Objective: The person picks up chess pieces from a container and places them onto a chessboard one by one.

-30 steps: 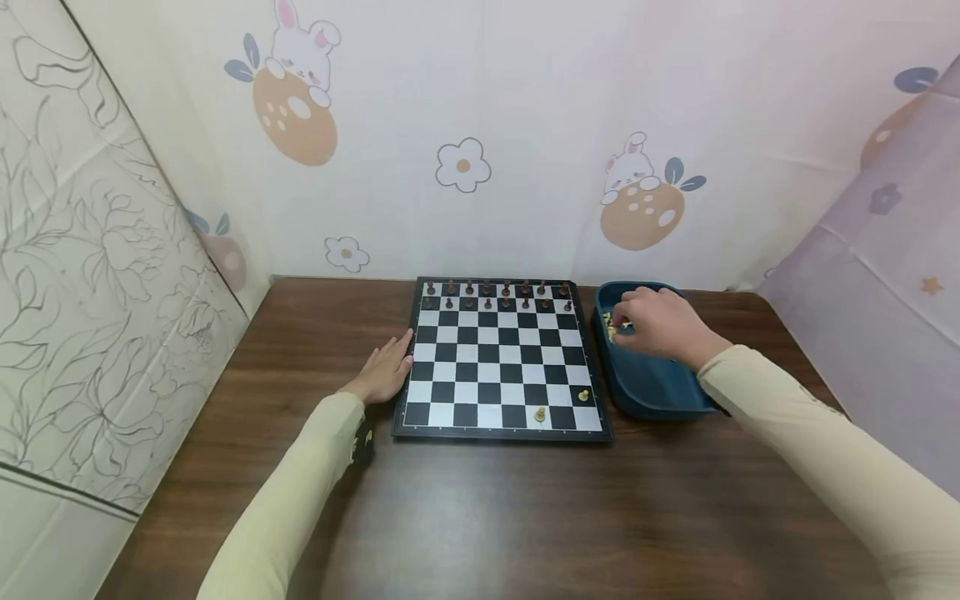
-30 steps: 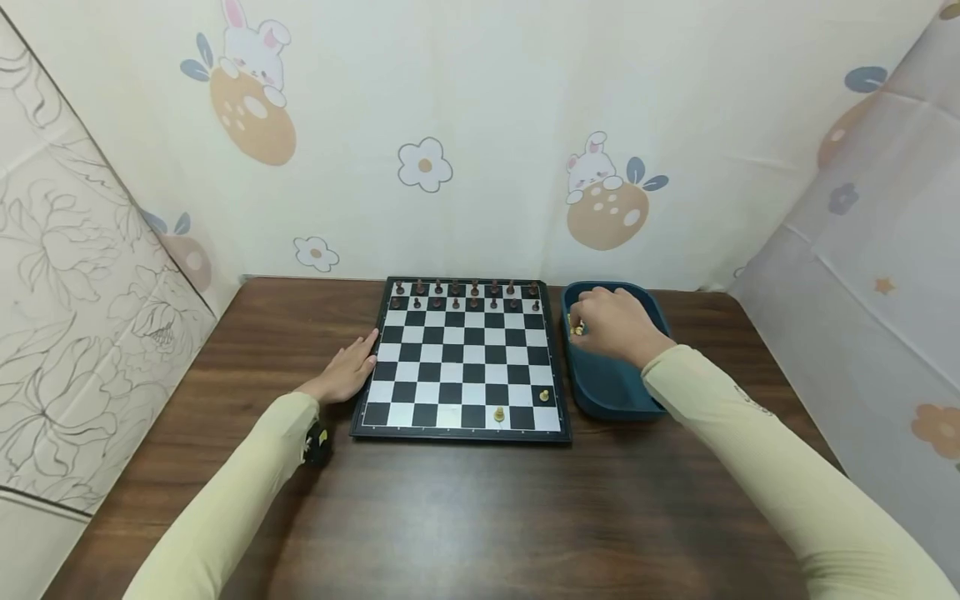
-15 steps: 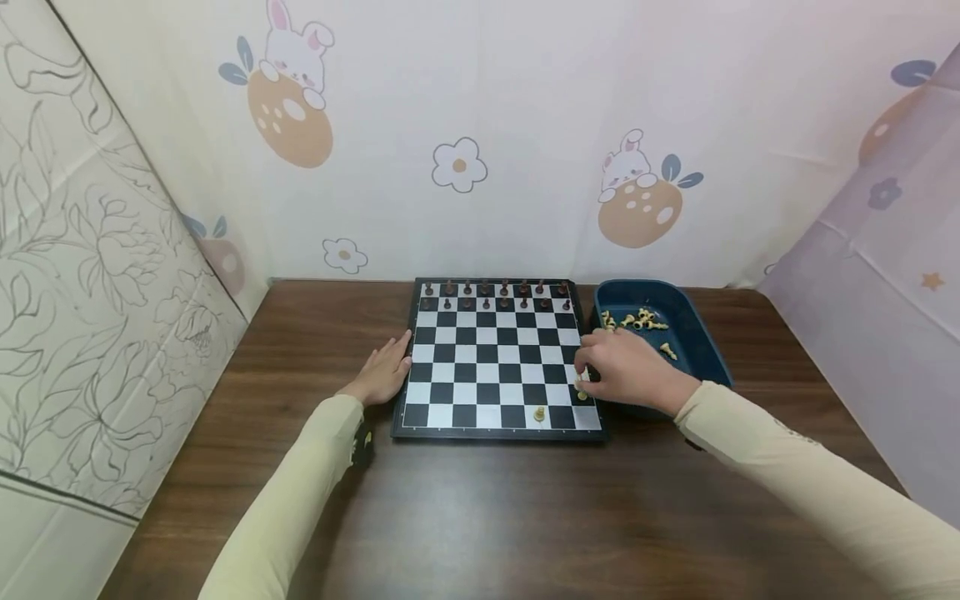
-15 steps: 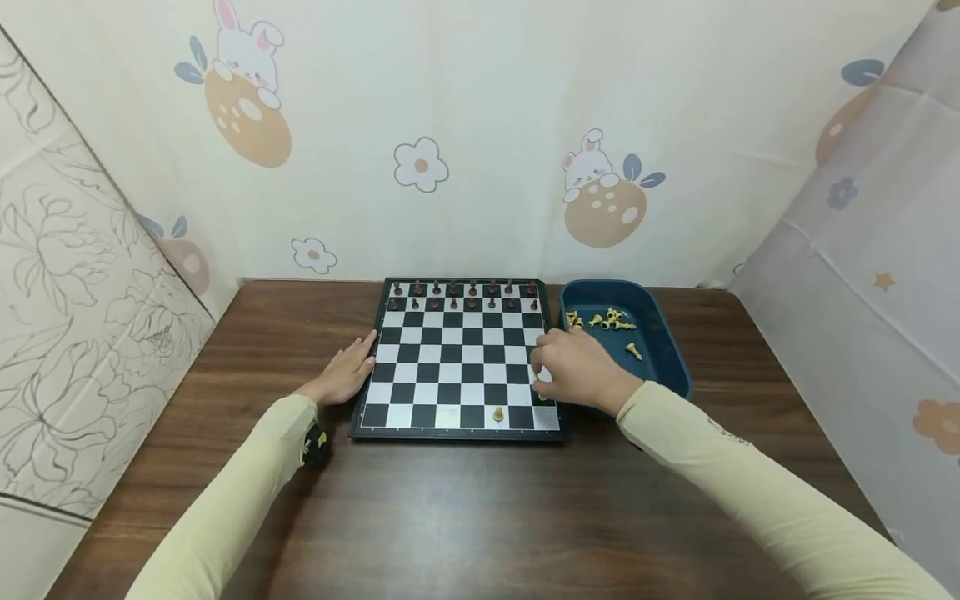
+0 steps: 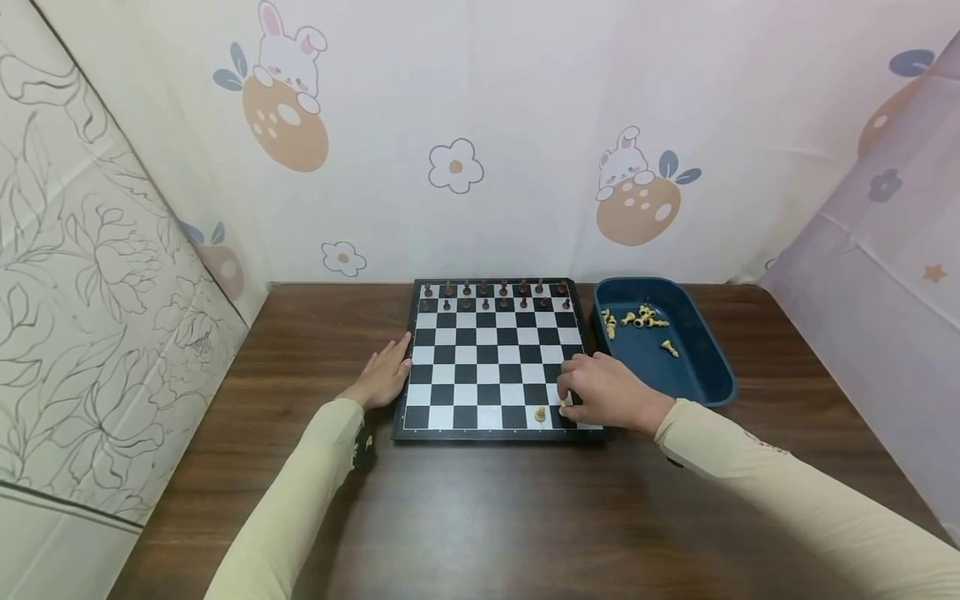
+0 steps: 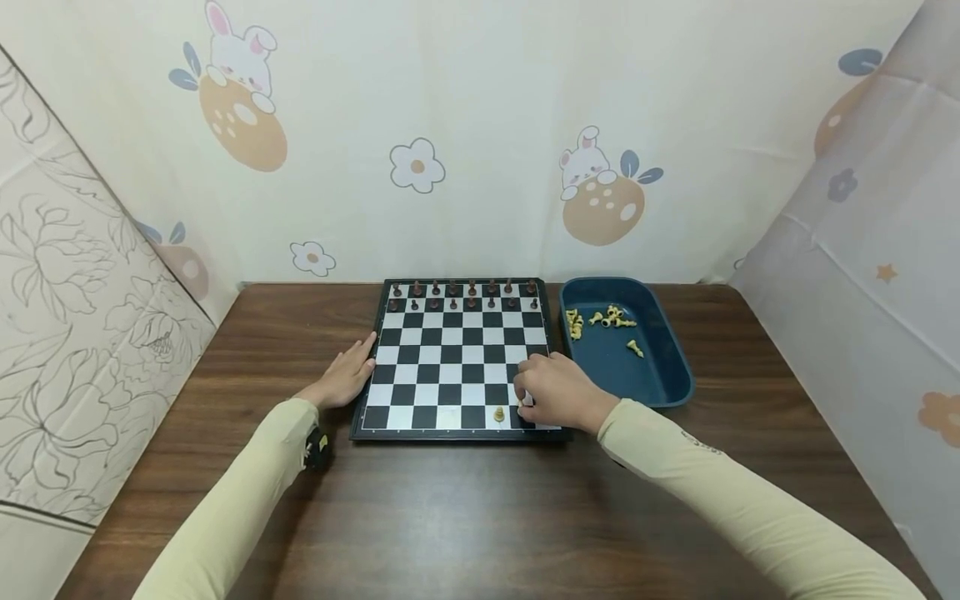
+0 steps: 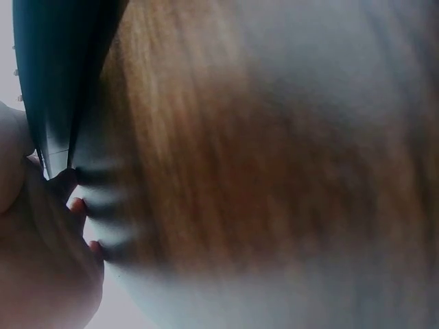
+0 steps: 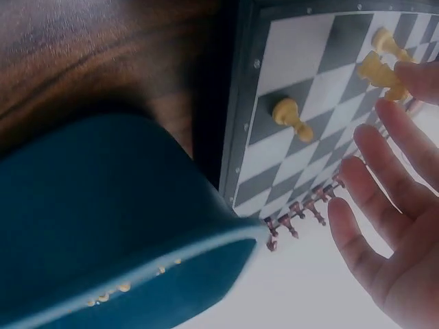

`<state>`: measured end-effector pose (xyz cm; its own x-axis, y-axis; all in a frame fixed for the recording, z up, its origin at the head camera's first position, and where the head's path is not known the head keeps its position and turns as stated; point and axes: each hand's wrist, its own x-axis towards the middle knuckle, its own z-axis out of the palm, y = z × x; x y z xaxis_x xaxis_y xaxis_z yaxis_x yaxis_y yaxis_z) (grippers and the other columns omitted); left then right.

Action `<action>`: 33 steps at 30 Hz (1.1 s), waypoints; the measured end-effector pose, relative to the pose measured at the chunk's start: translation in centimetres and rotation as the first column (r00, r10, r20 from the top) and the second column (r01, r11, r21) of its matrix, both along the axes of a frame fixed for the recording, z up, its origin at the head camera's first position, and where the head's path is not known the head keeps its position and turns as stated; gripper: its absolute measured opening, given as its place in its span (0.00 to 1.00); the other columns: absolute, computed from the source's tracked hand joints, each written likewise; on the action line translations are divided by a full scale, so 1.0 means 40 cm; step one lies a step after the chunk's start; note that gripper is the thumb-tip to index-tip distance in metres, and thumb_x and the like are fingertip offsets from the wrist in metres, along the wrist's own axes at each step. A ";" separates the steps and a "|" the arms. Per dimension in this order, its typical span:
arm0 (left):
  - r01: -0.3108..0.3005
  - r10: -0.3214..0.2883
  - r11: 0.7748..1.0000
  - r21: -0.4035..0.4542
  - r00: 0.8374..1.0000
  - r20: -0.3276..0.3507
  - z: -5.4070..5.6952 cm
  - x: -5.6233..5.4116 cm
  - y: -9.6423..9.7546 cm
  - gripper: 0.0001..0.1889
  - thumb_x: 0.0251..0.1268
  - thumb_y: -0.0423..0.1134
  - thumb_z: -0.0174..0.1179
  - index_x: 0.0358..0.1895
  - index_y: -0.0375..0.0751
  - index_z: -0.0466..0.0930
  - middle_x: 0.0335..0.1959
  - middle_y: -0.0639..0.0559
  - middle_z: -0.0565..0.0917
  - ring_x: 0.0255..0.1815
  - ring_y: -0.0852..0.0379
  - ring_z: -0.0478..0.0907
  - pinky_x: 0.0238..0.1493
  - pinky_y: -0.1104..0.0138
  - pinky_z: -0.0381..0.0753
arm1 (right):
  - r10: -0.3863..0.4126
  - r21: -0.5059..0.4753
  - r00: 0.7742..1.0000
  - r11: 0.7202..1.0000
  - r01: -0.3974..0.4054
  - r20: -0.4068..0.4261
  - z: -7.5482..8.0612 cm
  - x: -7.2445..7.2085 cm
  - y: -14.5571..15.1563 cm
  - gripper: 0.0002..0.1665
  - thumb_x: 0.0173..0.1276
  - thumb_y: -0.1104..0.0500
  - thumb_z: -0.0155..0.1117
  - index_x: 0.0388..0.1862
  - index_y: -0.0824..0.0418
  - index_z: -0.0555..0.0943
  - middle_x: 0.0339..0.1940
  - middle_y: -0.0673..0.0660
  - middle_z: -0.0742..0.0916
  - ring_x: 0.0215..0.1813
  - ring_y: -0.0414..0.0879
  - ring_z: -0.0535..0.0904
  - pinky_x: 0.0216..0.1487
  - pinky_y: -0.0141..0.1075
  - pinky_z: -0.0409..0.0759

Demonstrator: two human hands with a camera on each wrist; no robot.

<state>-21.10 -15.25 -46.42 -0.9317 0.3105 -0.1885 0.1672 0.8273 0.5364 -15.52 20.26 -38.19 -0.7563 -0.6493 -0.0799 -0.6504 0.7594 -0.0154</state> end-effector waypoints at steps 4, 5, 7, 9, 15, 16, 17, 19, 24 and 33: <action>0.001 -0.001 1.000 0.004 1.000 -0.013 0.000 0.001 0.001 0.29 0.78 0.42 0.32 0.76 0.36 0.38 0.76 0.40 0.47 0.76 0.41 0.41 0.71 0.46 0.37 | -0.009 0.006 1.000 1.000 0.009 0.014 -0.006 0.002 -0.002 0.08 0.53 0.49 0.74 0.27 0.51 0.86 0.28 0.47 0.82 0.34 0.43 0.73 0.34 0.38 0.72; 0.002 -0.002 1.000 0.005 1.000 -0.017 0.002 0.001 0.001 0.29 0.78 0.42 0.32 0.76 0.36 0.38 0.76 0.40 0.48 0.76 0.41 0.41 0.71 0.46 0.37 | -0.014 0.010 1.000 1.000 0.014 0.016 -0.006 0.002 -0.002 0.08 0.53 0.48 0.74 0.27 0.50 0.86 0.27 0.47 0.81 0.34 0.43 0.73 0.34 0.38 0.72; 0.008 -0.007 1.000 0.005 1.000 -0.022 0.004 0.001 0.001 0.29 0.78 0.42 0.32 0.76 0.35 0.39 0.76 0.40 0.48 0.76 0.41 0.41 0.71 0.46 0.37 | -0.025 0.019 0.999 1.000 0.024 0.023 -0.008 0.001 -0.003 0.09 0.53 0.48 0.74 0.26 0.50 0.86 0.27 0.46 0.81 0.34 0.42 0.72 0.34 0.38 0.72; 0.011 -0.011 1.000 0.007 1.000 -0.021 0.005 0.000 0.002 0.29 0.78 0.42 0.32 0.76 0.35 0.38 0.76 0.40 0.48 0.76 0.41 0.41 0.71 0.46 0.37 | -0.032 0.026 0.999 0.999 0.032 0.029 -0.010 0.001 -0.002 0.09 0.53 0.47 0.74 0.26 0.49 0.86 0.27 0.46 0.80 0.34 0.42 0.72 0.34 0.38 0.71; 0.008 -0.008 1.000 0.003 1.000 -0.011 0.009 -0.002 0.005 0.29 0.78 0.42 0.31 0.76 0.36 0.38 0.76 0.40 0.47 0.76 0.41 0.40 0.72 0.46 0.36 | -0.038 0.037 0.999 0.999 0.037 0.027 -0.010 0.004 0.002 0.09 0.54 0.47 0.74 0.26 0.50 0.86 0.26 0.45 0.80 0.33 0.41 0.72 0.33 0.37 0.71; 0.006 -0.006 1.000 0.001 1.000 -0.010 0.010 -0.002 0.005 0.29 0.78 0.43 0.31 0.76 0.36 0.38 0.76 0.40 0.47 0.76 0.42 0.40 0.72 0.46 0.36 | -0.039 0.037 0.999 0.999 0.038 0.026 -0.010 0.004 0.002 0.09 0.54 0.47 0.73 0.26 0.50 0.86 0.27 0.45 0.80 0.33 0.41 0.72 0.33 0.37 0.71; 0.006 -0.006 1.000 0.001 1.000 -0.013 0.009 -0.001 0.005 0.29 0.78 0.42 0.31 0.76 0.36 0.38 0.76 0.39 0.47 0.76 0.41 0.40 0.71 0.46 0.36 | -0.038 0.039 0.999 0.999 0.037 0.025 -0.011 0.004 0.003 0.09 0.54 0.47 0.73 0.26 0.50 0.86 0.27 0.46 0.80 0.33 0.41 0.72 0.33 0.36 0.71; 0.002 -0.002 1.000 -0.002 1.000 -0.006 0.008 0.001 0.005 0.29 0.78 0.43 0.31 0.76 0.37 0.38 0.76 0.40 0.47 0.76 0.42 0.40 0.72 0.47 0.36 | -0.035 0.038 0.999 0.999 0.034 0.024 -0.014 0.005 0.004 0.09 0.54 0.47 0.73 0.27 0.50 0.86 0.28 0.46 0.81 0.34 0.41 0.72 0.34 0.36 0.71; -0.001 0.001 1.000 -0.001 1.000 0.000 0.001 0.004 0.005 0.29 0.78 0.43 0.31 0.76 0.37 0.37 0.76 0.41 0.47 0.76 0.42 0.40 0.72 0.47 0.36 | -0.030 0.042 0.999 0.999 0.029 0.029 -0.014 0.008 0.010 0.10 0.54 0.46 0.73 0.29 0.50 0.87 0.30 0.47 0.83 0.34 0.41 0.73 0.35 0.37 0.73; 0.001 -0.001 1.000 -0.009 1.000 0.000 0.001 0.000 0.003 0.29 0.78 0.43 0.31 0.76 0.37 0.37 0.76 0.40 0.47 0.76 0.42 0.40 0.72 0.47 0.36 | -0.040 0.028 0.999 0.999 0.040 -0.001 0.032 -0.009 0.035 0.12 0.51 0.48 0.75 0.31 0.52 0.87 0.30 0.48 0.82 0.34 0.43 0.74 0.37 0.41 0.76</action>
<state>-21.10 -15.12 -46.40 -0.9314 0.3098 -0.1911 0.1684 0.8320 0.5286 -15.87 21.64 -36.91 -0.7818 -0.6158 -0.0973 -0.6193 0.7851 0.0067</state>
